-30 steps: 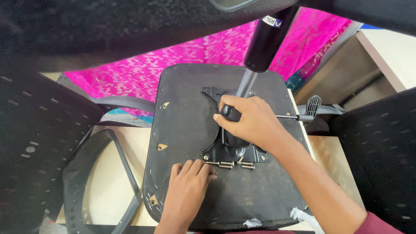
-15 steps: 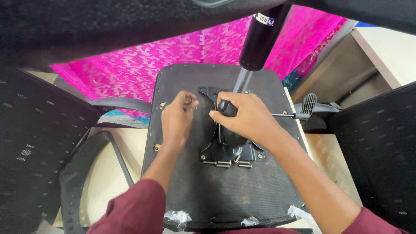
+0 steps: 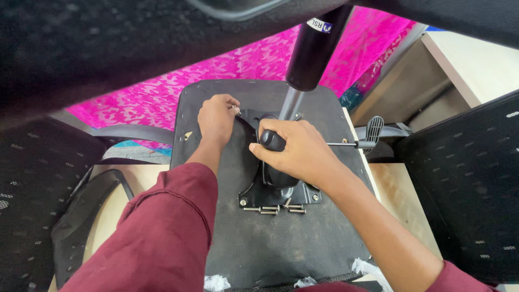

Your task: The person uses a screwdriver to tighten screws on the underside of an office chair seat, securing the central gas lift mechanism to the seat plate. The person works on multiple screw locations around the central hub.

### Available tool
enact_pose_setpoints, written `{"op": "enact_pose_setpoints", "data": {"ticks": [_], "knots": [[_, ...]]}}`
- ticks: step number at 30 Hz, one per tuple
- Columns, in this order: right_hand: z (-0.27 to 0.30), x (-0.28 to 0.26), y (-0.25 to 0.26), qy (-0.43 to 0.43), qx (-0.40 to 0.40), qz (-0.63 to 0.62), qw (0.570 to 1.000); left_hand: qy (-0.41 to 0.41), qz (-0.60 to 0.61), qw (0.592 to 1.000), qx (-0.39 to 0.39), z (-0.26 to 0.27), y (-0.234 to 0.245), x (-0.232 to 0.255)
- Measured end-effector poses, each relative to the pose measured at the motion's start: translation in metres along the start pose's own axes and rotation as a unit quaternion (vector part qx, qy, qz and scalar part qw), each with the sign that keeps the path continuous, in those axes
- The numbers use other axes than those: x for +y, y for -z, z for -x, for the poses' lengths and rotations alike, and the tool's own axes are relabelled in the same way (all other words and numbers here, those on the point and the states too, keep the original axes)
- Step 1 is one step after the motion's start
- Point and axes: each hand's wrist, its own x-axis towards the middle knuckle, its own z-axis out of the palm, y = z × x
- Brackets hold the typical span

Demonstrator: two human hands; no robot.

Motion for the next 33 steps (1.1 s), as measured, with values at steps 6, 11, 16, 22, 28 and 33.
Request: {"op": "enact_pose_setpoints", "data": {"ticks": [6, 11, 16, 22, 28, 33], "knots": [[0.001, 0.001, 0.001, 0.008, 0.002, -0.015, 1.000, -0.113, -0.125, 0.985, -0.033, -0.011, -0.001, -0.002], [0.000, 0.001, 0.000, 0.019, 0.011, -0.009, 1.000, -0.168, -0.165, 0.970, -0.067, -0.013, 0.003, 0.004], [0.000, 0.000, 0.000, 0.005, 0.010, -0.005, 1.000, -0.102, -0.094, 0.988, -0.070, -0.011, 0.006, 0.008], [0.001, -0.001, 0.001, -0.014, 0.005, -0.013, 1.000, -0.113, -0.086, 0.987, -0.068, -0.014, 0.003, 0.002], [0.001, -0.002, 0.000, -0.005, 0.014, -0.008, 1.000, -0.102, -0.038, 0.989, -0.097, -0.023, 0.008, 0.002], [0.001, -0.001, -0.001, -0.004, 0.014, -0.015, 1.000, -0.047, -0.115, 0.989, -0.082, -0.020, 0.004, 0.005]]}}
